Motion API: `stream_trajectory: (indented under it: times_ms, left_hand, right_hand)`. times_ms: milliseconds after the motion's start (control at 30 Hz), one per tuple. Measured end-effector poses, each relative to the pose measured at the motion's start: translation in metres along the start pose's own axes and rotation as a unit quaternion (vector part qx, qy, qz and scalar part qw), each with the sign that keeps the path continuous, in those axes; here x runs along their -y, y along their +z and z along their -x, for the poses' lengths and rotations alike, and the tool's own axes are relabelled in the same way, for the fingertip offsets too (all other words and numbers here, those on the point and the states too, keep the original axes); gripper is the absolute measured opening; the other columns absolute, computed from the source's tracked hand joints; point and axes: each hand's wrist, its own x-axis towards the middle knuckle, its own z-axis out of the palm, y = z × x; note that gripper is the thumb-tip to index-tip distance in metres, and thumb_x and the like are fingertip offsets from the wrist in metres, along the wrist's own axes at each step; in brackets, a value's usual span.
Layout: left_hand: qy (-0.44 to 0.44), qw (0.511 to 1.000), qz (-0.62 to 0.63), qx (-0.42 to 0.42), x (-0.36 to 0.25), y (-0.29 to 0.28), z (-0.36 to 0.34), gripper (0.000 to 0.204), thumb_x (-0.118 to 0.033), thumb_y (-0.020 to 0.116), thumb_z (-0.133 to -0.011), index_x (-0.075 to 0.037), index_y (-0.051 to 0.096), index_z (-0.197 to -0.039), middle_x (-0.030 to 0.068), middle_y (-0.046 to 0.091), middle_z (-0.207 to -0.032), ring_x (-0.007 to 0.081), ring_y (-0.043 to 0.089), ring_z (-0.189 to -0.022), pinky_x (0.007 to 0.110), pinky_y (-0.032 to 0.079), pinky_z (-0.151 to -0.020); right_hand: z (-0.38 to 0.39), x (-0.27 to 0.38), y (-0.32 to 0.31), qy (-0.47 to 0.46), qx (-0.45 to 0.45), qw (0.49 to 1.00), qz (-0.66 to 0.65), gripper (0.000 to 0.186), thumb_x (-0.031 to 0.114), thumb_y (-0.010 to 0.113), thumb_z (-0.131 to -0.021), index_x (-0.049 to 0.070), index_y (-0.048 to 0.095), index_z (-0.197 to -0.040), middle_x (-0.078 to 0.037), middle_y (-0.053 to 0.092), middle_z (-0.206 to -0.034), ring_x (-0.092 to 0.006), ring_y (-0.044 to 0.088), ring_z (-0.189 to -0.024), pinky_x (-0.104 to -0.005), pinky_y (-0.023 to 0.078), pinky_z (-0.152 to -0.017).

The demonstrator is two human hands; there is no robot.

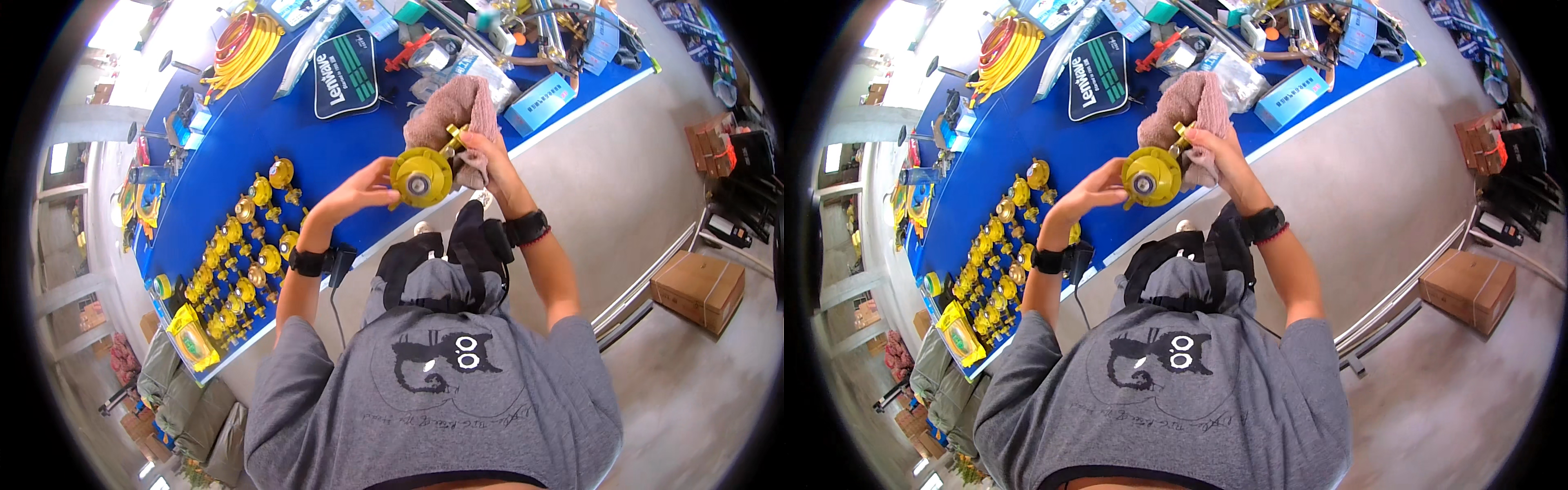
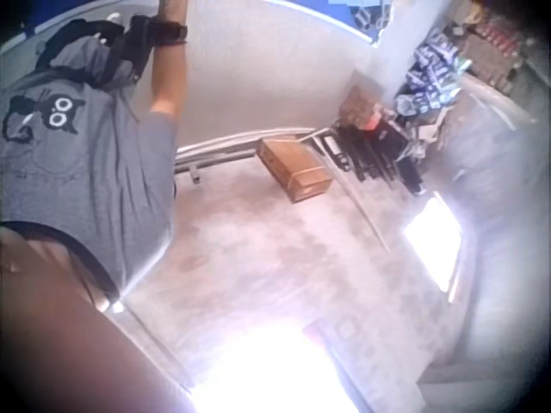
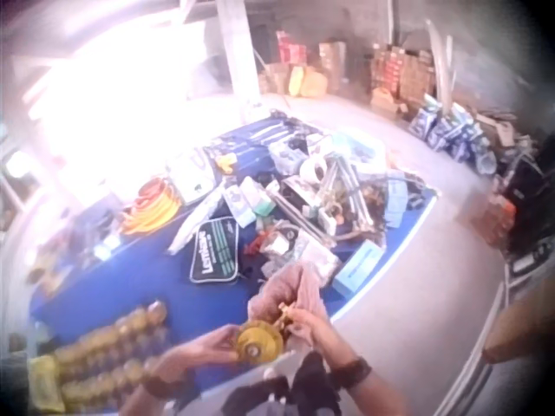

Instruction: The person wipes yellow gas regulators with a cloth and places them back onto a blue table.

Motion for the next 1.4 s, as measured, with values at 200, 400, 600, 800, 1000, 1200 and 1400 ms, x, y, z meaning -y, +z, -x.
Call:
stream_trajectory:
  times_ms: [200,400,600,800,1000,1200,1400]
  left_hand:
    - [-0.040,0.988,-0.133,-0.072,-0.041,0.007,0.004,0.034,-0.029,0.060,-0.088,-0.005,0.045,-0.106,0.0068,0.052,-0.099,0.0137,0.055,-0.088,0.026,0.046,-0.076]
    - [0.019,0.941,-0.281,-0.186,-0.026,0.026,-0.001,0.061,-0.048,0.072,-0.072,-0.003,0.043,-0.101,0.0164,0.057,-0.094,0.0247,0.059,-0.089,0.033,0.048,-0.077]
    - [-0.081,0.964,-0.203,-0.151,0.000,0.021,-0.011,0.070,-0.047,0.077,-0.065,-0.003,0.043,-0.107,0.0186,0.059,-0.099,0.0228,0.059,-0.092,0.031,0.047,-0.079]
    - [-0.109,0.980,-0.076,-0.147,0.017,0.016,-0.008,0.069,-0.041,0.078,-0.064,-0.004,0.043,-0.110,0.0180,0.063,-0.094,0.0212,0.062,-0.085,0.030,0.049,-0.071]
    - [-0.061,0.987,0.082,-0.122,0.014,0.016,-0.005,0.063,-0.023,0.073,-0.075,-0.008,0.037,-0.125,0.0143,0.060,-0.102,0.0188,0.062,-0.087,0.028,0.049,-0.075]
    - [-0.087,0.969,0.228,-0.034,0.024,0.013,0.000,0.071,-0.019,0.067,-0.079,-0.009,0.028,-0.137,0.0126,0.053,-0.118,0.0173,0.061,-0.095,0.027,0.048,-0.084]
    - [-0.089,0.948,0.302,-0.049,0.028,0.014,0.005,0.064,-0.018,0.064,-0.081,-0.006,0.032,-0.136,0.0105,0.054,-0.113,0.0162,0.061,-0.093,0.028,0.050,-0.082]
  right_hand:
    - [0.015,0.002,0.036,-0.030,0.052,0.997,0.041,0.065,0.017,0.068,-0.073,0.002,0.038,-0.129,-0.010,0.053,-0.112,-0.0189,0.055,-0.100,-0.0302,0.048,-0.084]
    - [0.012,-0.004,0.043,-0.038,0.061,0.996,0.055,0.062,0.013,0.068,-0.073,0.001,0.040,-0.127,-0.010,0.055,-0.111,-0.0179,0.057,-0.097,-0.0293,0.048,-0.083]
    - [0.004,-0.020,0.048,-0.059,0.005,0.995,0.084,0.055,0.014,0.070,-0.076,0.000,0.045,-0.123,-0.009,0.057,-0.107,-0.0169,0.059,-0.092,-0.0280,0.050,-0.078]
    - [-0.007,-0.036,0.050,-0.040,-0.059,0.994,0.077,0.053,0.018,0.074,-0.075,-0.001,0.050,-0.117,-0.008,0.059,-0.104,-0.0155,0.060,-0.088,-0.0275,0.050,-0.075]
    - [-0.030,-0.053,0.036,-0.097,-0.099,0.974,0.176,0.045,0.030,0.075,-0.074,-0.004,0.061,-0.100,-0.008,0.064,-0.096,-0.0144,0.060,-0.084,-0.0280,0.048,-0.074]
    - [-0.020,-0.033,0.044,-0.177,-0.082,0.859,0.472,0.046,0.035,0.073,-0.074,-0.004,0.063,-0.098,-0.010,0.067,-0.085,-0.0121,0.060,-0.078,-0.0280,0.048,-0.072]
    - [-0.027,-0.030,0.025,-0.173,-0.047,0.904,0.387,0.043,0.033,0.071,-0.077,-0.003,0.062,-0.099,-0.010,0.067,-0.084,-0.0109,0.060,-0.076,-0.0271,0.048,-0.071]
